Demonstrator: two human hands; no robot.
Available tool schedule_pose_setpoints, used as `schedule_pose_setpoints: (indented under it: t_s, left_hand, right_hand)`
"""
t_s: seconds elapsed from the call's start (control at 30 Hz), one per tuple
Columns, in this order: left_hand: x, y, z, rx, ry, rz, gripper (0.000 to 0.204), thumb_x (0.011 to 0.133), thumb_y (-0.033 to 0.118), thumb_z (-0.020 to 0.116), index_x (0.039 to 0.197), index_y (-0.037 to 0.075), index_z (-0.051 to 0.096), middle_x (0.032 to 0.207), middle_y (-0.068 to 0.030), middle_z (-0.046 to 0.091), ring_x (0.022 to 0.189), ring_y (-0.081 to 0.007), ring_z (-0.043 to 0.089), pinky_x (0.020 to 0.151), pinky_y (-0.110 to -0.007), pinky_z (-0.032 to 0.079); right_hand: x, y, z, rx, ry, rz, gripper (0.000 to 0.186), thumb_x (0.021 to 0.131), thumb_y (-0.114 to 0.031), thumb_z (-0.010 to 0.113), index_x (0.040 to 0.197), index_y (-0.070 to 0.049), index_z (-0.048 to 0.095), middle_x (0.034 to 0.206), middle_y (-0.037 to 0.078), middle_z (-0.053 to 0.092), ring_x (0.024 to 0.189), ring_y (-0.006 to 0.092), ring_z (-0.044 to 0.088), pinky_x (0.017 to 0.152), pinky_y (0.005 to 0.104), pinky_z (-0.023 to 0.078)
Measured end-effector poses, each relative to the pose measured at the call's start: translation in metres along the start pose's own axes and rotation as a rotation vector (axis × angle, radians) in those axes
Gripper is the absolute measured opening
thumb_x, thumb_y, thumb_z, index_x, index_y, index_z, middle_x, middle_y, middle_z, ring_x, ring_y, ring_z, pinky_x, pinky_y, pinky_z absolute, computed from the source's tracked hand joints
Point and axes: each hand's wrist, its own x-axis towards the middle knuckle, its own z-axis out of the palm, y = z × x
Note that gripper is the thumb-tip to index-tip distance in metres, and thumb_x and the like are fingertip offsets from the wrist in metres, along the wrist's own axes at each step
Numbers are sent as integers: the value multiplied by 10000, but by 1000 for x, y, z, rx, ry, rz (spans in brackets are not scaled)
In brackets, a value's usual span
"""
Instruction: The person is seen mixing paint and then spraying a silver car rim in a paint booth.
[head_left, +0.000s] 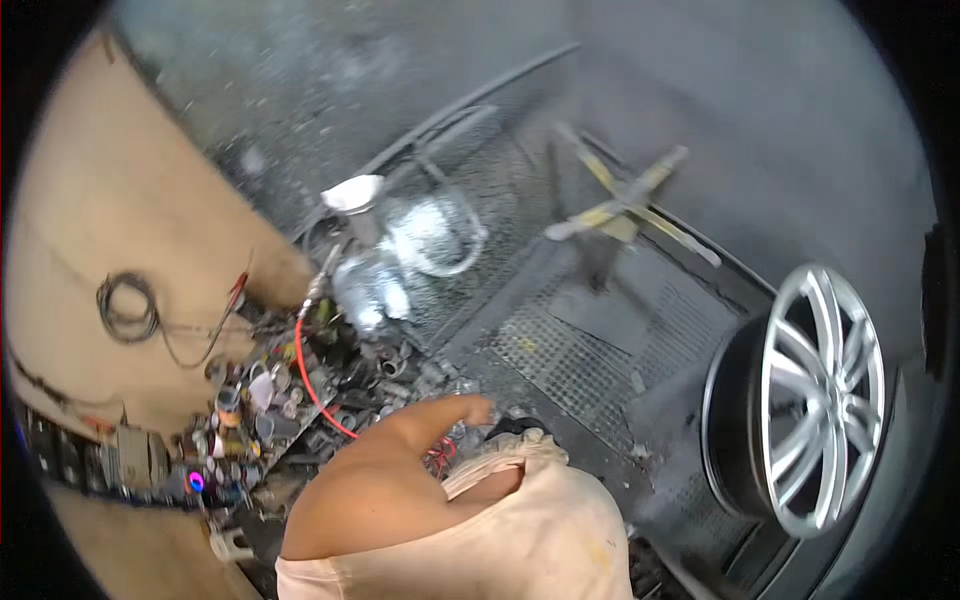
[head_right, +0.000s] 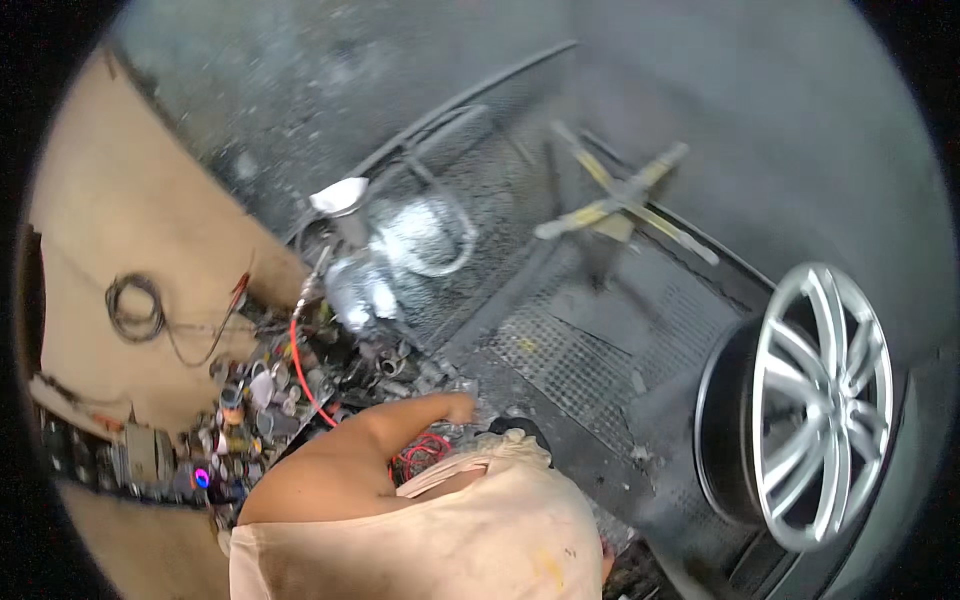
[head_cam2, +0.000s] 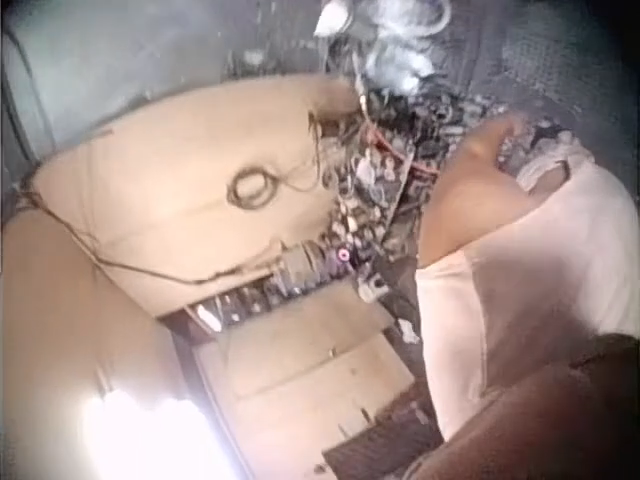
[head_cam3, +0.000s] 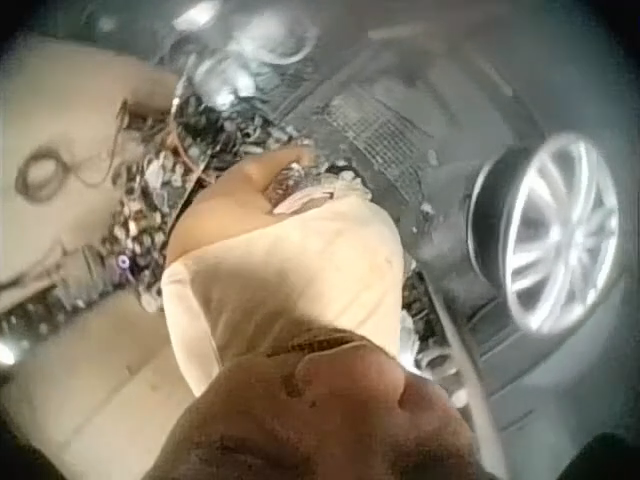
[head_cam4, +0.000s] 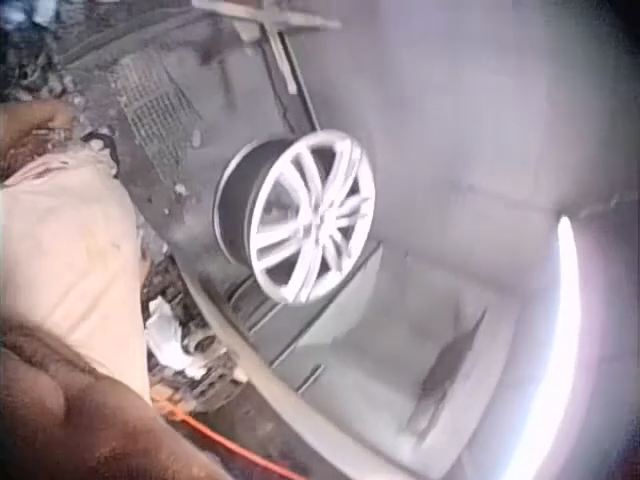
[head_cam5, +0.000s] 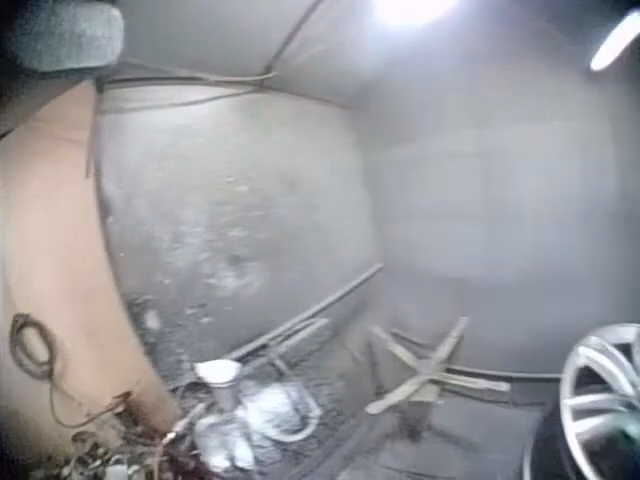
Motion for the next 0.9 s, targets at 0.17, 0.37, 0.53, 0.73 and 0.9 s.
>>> schedule_pose_setpoints:
  t_s: [0.17, 0.37, 0.53, 0.73, 0.9]
  left_hand:
    - [-16, -32, -73, -435, 582, 180, 267, 906, 317, 651, 969, 57, 652, 942, -179, 672, 905, -378, 648, 808, -473, 511]
    - [-107, -90, -149, -347, 1353, 29, 289, 882, 251, 682, 747, 30, 556, 756, -165, 537, 715, -368, 544, 647, -452, 439]
    - [-184, -163, -186, -205, 1768, -16, 216, 790, 164, 737, 749, 63, 550, 729, -135, 540, 691, -373, 541, 640, -453, 420]
    - [-236, -246, -159, -406, 1446, -677, 566, 783, 365, 812, 1121, -15, 564, 1027, -249, 627, 990, -422, 596, 889, -474, 466]
    - [-236, -265, -142, -611, 1238, -503, 584, 828, 439, 767, 1177, -5, 619, 1024, -237, 693, 982, -400, 660, 877, -440, 494]
  right_hand:
    - [65, -81, 20, 15, 62, 22, 173, 955, -157, 646, 1012, 4, 619, 822, 23, 602, 647, 107, 527, 581, 271, 438]
    - [70, -299, 57, 106, -8, 89, 108, 972, -125, 627, 1027, -38, 595, 831, 4, 584, 656, 64, 508, 563, 230, 395]
    - [123, -345, 117, -117, -116, -135, 309, 960, -156, 652, 1214, 4, 580, 975, 69, 643, 779, 139, 604, 668, 282, 494]
    - [115, -425, 186, -619, -377, -400, 524, 877, -272, 727, 1281, 32, 591, 1078, 232, 703, 967, 318, 703, 847, 387, 542]
    - [109, -469, 211, -875, -551, -429, 524, 895, -259, 705, 1315, 20, 563, 1146, 230, 690, 949, 326, 712, 838, 399, 555]
